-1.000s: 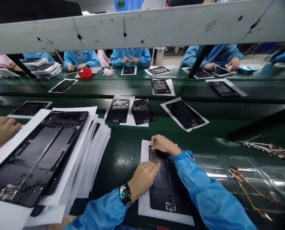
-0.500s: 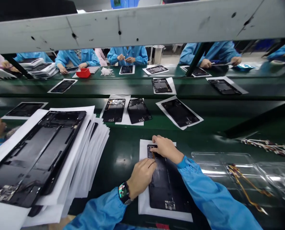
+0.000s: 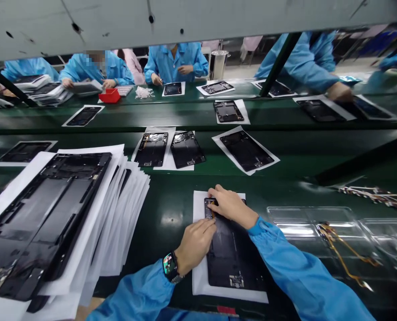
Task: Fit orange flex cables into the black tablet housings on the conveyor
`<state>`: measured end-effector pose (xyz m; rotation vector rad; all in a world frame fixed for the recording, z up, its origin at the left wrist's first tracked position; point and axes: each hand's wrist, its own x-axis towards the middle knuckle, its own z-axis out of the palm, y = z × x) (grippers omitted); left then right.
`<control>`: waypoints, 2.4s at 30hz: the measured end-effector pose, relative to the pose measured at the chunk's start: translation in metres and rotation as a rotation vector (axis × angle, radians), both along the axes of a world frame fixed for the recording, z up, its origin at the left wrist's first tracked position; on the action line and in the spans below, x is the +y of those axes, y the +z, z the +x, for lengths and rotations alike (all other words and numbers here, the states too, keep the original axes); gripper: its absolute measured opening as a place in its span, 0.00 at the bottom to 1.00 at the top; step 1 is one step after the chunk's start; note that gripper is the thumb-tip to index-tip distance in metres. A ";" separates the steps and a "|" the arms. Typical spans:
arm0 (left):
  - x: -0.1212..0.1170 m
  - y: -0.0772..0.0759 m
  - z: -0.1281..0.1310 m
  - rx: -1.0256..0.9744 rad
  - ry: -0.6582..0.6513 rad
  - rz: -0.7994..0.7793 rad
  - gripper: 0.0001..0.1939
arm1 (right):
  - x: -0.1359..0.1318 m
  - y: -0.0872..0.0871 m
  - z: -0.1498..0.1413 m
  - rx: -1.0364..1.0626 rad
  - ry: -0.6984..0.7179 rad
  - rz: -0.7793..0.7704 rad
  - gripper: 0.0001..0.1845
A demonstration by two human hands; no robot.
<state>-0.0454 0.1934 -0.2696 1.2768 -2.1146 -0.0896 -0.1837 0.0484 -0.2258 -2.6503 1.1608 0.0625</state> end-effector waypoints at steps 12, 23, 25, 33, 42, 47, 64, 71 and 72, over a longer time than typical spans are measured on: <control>0.000 -0.005 0.000 -0.117 -0.030 -0.008 0.11 | -0.001 -0.013 -0.009 -0.107 0.002 -0.023 0.14; -0.001 -0.003 0.000 -0.198 -0.043 -0.032 0.12 | -0.003 -0.010 -0.009 -0.084 -0.012 -0.011 0.14; -0.001 -0.003 -0.001 -0.204 -0.038 -0.028 0.12 | -0.003 -0.008 -0.008 -0.076 -0.014 -0.001 0.14; 0.000 0.006 -0.002 -0.275 -0.058 0.024 0.12 | 0.002 0.003 -0.008 -0.117 -0.098 0.074 0.10; -0.001 0.022 0.016 -0.212 -0.216 0.231 0.11 | 0.043 0.024 -0.052 -0.334 -0.152 0.508 0.07; 0.007 0.024 0.025 -0.153 -0.266 0.268 0.12 | 0.082 0.014 -0.058 -0.276 -0.170 0.237 0.07; 0.013 0.008 0.033 -0.060 -0.065 0.306 0.44 | 0.118 -0.001 -0.031 -0.229 -0.049 0.128 0.11; 0.013 0.007 0.032 -0.025 -0.066 0.302 0.44 | 0.127 -0.006 -0.017 -0.084 0.028 0.010 0.11; 0.013 0.007 0.032 -0.022 -0.068 0.300 0.42 | 0.126 -0.004 -0.012 -0.033 0.051 -0.009 0.12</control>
